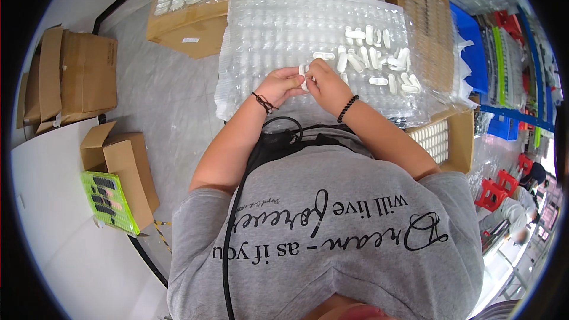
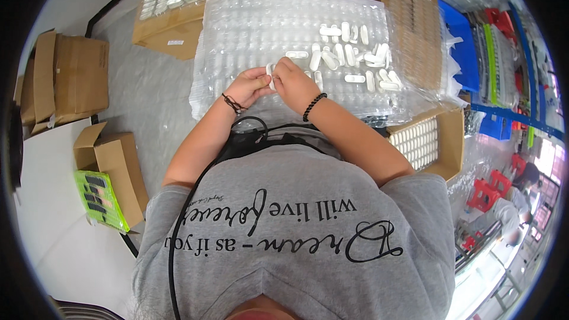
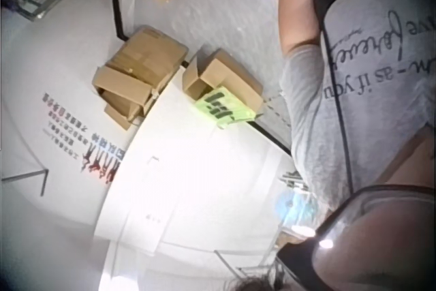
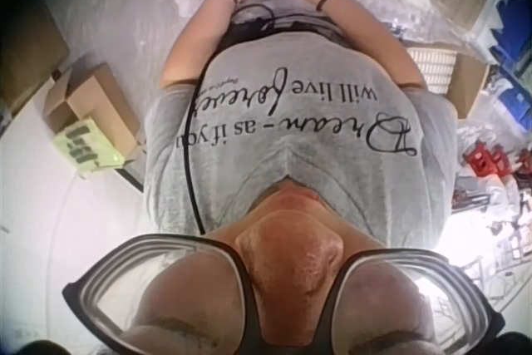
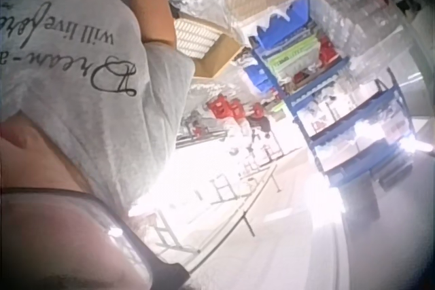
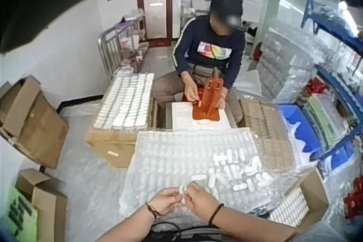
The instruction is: Inspecting and sorting white plastic components from a large pile into organized plastic trays.
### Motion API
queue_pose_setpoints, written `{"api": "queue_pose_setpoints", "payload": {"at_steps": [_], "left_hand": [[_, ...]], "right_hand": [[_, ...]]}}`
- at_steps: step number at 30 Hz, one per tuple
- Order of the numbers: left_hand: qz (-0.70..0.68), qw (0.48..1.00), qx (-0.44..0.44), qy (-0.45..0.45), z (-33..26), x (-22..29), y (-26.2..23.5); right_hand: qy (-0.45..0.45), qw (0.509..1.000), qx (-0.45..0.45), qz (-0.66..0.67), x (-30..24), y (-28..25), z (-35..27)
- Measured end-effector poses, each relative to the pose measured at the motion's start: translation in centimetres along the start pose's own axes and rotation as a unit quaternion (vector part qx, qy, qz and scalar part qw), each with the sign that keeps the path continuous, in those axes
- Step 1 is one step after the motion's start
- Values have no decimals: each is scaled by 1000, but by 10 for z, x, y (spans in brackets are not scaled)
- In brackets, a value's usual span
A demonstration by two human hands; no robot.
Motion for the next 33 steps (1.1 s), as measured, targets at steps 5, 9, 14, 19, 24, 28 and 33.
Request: {"api": "queue_pose_setpoints", "payload": {"at_steps": [5,9,14,19,24,28,33], "left_hand": [[-36,998,-44,-11,4,0,-1],[-93,995,28,1,0,8,4],[-98,992,82,23,4,5,5],[-70,992,102,12,7,-2,0],[-1,995,95,-9,10,-1,2],[56,996,76,3,10,-2,8],[121,991,26,-51,10,-3,12]], "right_hand": [[-52,985,-129,105,23,-17,2],[110,982,4,153,49,-40,-7],[206,961,-39,-183,80,-41,-17],[218,964,15,-151,86,-33,-14],[187,963,47,-190,68,-36,-12],[99,985,139,-17,48,-21,-7],[69,899,35,431,26,9,3]]}}
Point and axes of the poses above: each hand's wrist, its own z-axis towards the middle knuckle, its own y-axis out of the palm, x = y × z, the point moved 1 cm from there along z, towards the middle knuckle, and after that the axes turned 14 degrees about -x, right-handed, at the moved point
